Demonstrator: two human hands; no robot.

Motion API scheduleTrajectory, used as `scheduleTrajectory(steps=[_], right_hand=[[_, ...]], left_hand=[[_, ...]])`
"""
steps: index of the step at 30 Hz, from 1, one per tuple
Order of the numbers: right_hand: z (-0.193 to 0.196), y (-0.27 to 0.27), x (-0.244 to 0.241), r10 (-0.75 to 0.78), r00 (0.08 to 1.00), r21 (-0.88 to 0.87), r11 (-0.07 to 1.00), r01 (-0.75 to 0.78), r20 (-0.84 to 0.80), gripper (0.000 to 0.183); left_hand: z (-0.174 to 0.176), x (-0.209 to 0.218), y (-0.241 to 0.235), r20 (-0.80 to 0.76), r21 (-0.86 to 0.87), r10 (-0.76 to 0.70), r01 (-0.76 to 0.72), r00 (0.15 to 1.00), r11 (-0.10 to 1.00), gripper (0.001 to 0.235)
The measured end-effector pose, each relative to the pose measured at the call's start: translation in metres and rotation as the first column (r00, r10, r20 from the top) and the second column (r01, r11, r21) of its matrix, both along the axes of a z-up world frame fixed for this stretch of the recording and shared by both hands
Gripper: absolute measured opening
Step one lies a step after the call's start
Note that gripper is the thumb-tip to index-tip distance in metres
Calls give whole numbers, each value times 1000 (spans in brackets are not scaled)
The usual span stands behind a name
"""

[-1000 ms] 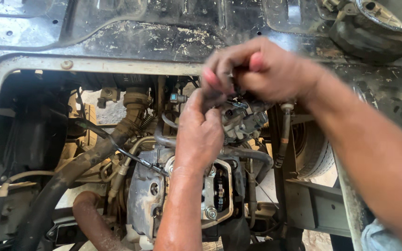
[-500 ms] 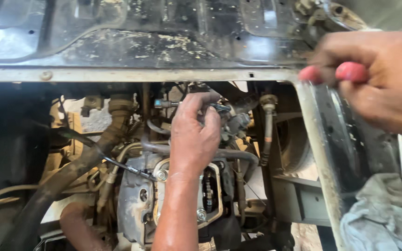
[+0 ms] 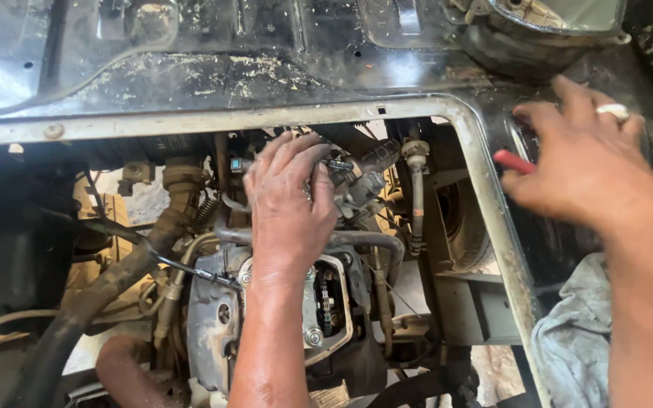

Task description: The person works on a vehicle engine from an overhead perspective, manipulating a small metal tube and a hose. They use pliers to adjust the components and a green spray can to apply a substance to the engine parts. The task involves repeated handling and adjustment of the engine assembly.

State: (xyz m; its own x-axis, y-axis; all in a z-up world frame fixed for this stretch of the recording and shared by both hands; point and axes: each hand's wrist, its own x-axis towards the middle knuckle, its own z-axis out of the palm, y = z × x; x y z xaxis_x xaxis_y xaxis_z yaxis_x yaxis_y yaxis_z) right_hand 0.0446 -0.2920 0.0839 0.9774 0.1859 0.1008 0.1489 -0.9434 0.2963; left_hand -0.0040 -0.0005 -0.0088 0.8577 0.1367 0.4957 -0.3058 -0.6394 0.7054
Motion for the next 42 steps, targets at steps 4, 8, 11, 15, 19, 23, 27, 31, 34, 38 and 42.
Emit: scheduleTrajectory(steps=[4, 8, 11, 15, 19, 23, 27, 31, 34, 38, 42], right_hand=[[6, 43, -7, 135, 986, 269, 957, -105, -93, 65], [-43, 94, 8, 286, 923, 480, 867, -134, -259, 34], [-83, 96, 21, 483, 871, 473, 790, -391, -87, 52], [-103, 79, 38, 460, 865, 549, 784, -289, -202, 48], [-114, 74, 41, 371, 884, 554, 816, -164, -285, 43], [-110, 77, 41, 375, 894, 565, 805, -183, -245, 45], [-108, 78, 41, 363, 894, 565, 809, -164, -261, 42], [-108, 76, 42, 379, 893, 580, 795, -179, -244, 38], [-109, 75, 43, 389, 897, 601, 775, -195, -210, 37], [-110, 76, 41, 374, 907, 621, 762, -182, -193, 34], [-115, 77, 42, 385, 916, 631, 740, -234, -112, 41]], left_hand=[[-10, 2, -4, -57, -21, -59, 57, 997, 998, 29], [-10, 1, 1, -105, 8, -67, 68, 992, 998, 31], [-3, 1, 1, -126, 10, -63, 65, 990, 998, 33], [16, 16, -10, -395, 123, 6, 46, 919, 991, 39], [35, 79, -32, -827, 303, 141, 220, 545, 927, 46], [30, 101, -57, -833, 429, 246, 296, 496, 854, 42], [22, 113, -63, -881, 362, 233, 270, 413, 892, 41], [24, 116, -69, -878, 376, 287, 179, 383, 909, 44], [21, 117, -75, -843, 432, 362, 99, 398, 896, 43], [9, 115, -80, -803, 478, 395, 87, 446, 874, 39], [2, 118, -80, -769, 501, 424, 39, 479, 865, 41]])
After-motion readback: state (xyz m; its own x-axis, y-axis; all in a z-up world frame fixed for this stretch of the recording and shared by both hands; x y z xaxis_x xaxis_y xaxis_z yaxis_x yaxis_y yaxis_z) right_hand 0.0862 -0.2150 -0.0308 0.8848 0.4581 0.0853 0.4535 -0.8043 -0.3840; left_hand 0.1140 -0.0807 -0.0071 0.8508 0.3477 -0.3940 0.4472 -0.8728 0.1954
